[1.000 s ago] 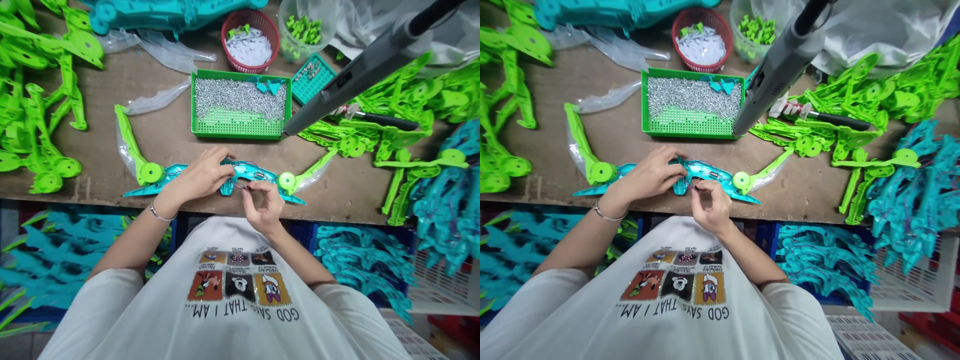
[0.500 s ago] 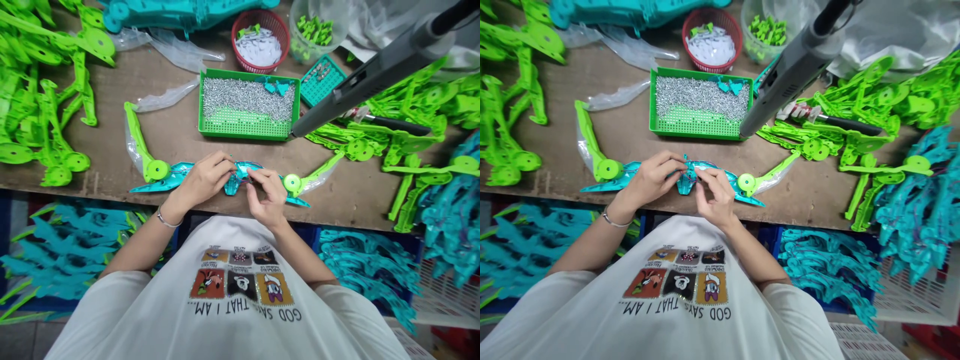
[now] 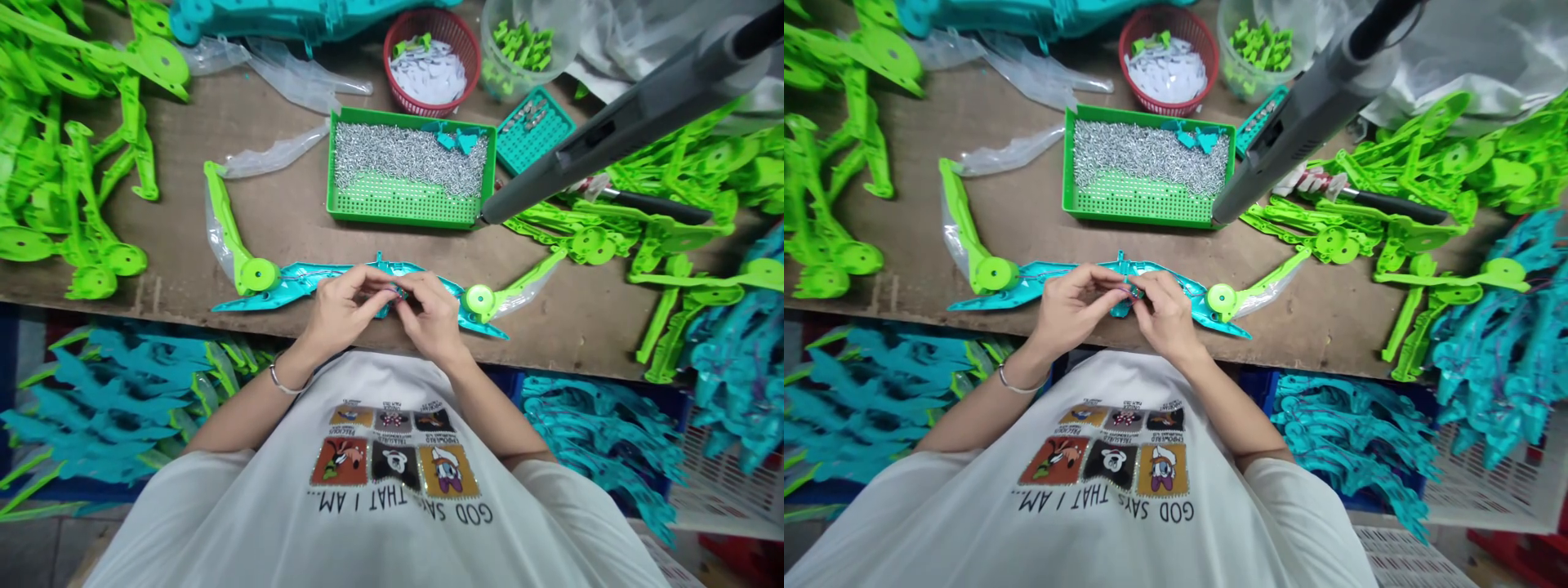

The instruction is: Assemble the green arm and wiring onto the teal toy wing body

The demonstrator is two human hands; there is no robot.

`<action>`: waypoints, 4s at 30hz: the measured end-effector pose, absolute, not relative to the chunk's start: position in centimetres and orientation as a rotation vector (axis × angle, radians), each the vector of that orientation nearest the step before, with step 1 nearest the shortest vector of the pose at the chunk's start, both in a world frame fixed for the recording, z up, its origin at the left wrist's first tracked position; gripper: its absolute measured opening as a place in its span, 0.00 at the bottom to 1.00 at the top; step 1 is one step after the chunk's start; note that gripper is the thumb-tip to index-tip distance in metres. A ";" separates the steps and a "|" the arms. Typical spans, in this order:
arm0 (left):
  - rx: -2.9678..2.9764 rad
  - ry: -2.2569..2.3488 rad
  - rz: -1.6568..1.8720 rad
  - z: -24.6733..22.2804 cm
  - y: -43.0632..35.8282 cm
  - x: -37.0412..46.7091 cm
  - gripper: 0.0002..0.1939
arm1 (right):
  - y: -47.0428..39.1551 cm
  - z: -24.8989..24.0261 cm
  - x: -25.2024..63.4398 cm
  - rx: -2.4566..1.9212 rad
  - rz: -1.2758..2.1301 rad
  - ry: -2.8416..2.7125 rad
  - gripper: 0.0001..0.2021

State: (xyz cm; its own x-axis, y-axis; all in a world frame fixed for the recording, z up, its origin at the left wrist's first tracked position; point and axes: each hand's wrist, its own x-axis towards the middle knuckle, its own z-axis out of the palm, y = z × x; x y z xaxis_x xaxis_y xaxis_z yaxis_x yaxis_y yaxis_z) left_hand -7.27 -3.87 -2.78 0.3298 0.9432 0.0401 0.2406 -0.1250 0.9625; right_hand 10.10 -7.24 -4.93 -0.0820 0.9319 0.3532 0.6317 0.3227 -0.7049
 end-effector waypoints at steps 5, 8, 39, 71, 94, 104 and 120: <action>1.805 0.967 0.773 -1.9 -2.5 -8.6 0.12 | -6.6 -4.0 10.4 -1.457 0.568 -1.821 0.12; 1.980 0.911 0.702 -2.2 -1.6 -8.9 0.27 | -6.3 -3.5 10.7 -1.462 0.616 -1.811 0.11; 1.847 0.710 0.623 -3.2 2.2 -6.1 0.28 | -4.6 -0.7 13.0 -1.433 0.911 -1.636 0.12; 2.082 1.167 0.678 -2.9 -0.9 -6.5 0.05 | -3.3 -2.2 11.9 -1.535 1.250 -1.110 0.18; 1.862 1.348 1.026 -4.2 -4.9 -5.1 0.11 | -2.7 -1.6 13.0 -1.477 1.294 -1.477 0.25; 2.004 1.161 0.666 -3.4 -0.8 -6.4 0.23 | -2.3 -2.0 13.5 -1.375 0.677 -1.958 0.14; 2.030 1.269 0.726 -4.1 -0.8 -5.3 0.11 | -3.3 -0.7 13.7 -1.333 0.730 -1.935 0.11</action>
